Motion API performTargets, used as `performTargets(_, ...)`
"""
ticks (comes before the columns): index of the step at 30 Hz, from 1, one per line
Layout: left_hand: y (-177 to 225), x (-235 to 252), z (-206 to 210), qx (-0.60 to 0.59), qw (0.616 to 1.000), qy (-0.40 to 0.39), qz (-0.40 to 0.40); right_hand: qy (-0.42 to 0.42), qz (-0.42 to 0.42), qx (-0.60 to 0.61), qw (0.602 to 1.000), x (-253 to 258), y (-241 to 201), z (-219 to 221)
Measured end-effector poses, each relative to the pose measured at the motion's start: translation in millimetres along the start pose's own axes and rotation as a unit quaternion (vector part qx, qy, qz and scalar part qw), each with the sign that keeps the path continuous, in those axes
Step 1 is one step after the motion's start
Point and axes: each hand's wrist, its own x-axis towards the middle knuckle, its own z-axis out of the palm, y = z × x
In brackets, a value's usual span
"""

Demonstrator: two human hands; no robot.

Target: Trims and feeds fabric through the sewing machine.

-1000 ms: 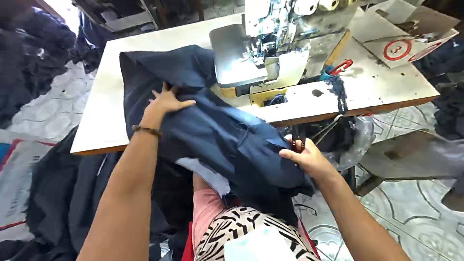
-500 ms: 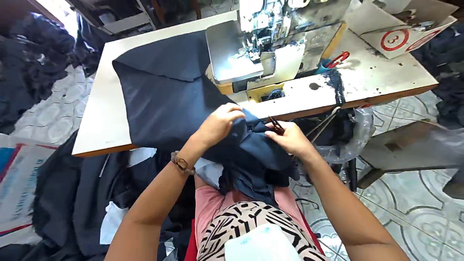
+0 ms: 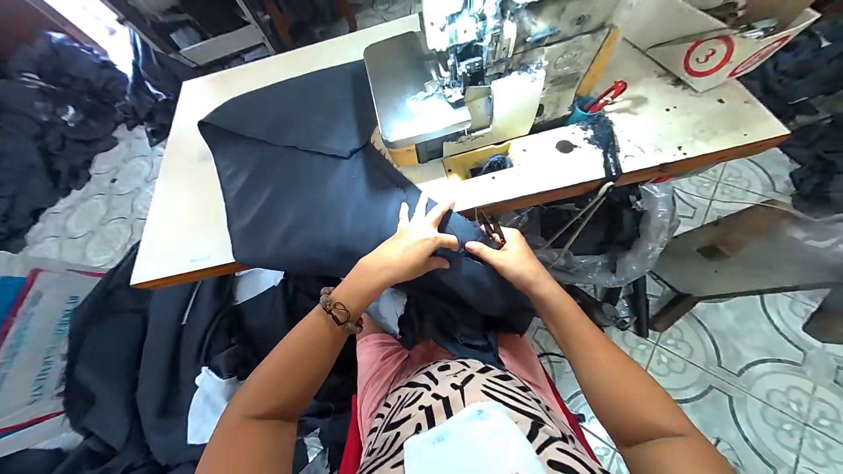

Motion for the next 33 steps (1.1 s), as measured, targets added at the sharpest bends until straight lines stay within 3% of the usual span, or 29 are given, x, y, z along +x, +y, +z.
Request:
performTargets(4, 9.4, -20.4, 3.9, 0.03, 0.985, 0.086, 0.144, -0.017, 0.001, 0.021, 1.0, -4.6, -0.5, -12.8)
performTargets(8, 24.2, -35.5, 2.4, 0.073, 0.968, 0.066, 0.231, -0.045, 0.003, 0.066, 0.997, -10.9, -9.2, -21.6)
performTargets(15, 47.1, -35.7, -16.7, 0.041, 0.955, 0.161, 0.244, -0.008, -0.129, 0.004, 0.992, -44.1, -38.5, -6.2)
performTargets(21, 48.7, -42.0, 13.1, -0.029, 0.931, 0.236, 0.276, -0.008, -0.126, 0.006, 0.992, -74.5, -34.3, -7.5)
performTargets(29, 46.2, -45.6, 42.2, -0.022, 0.9, 0.337, 0.277, 0.041, -0.085, 0.042, 0.995, -94.5, -29.3, -1.5)
performTargets(33, 42.8, -47.8, 49.9, -0.014, 0.885, 0.361, 0.292, 0.036, -0.124, -0.016, 0.991, -102.2, -34.8, 0.0)
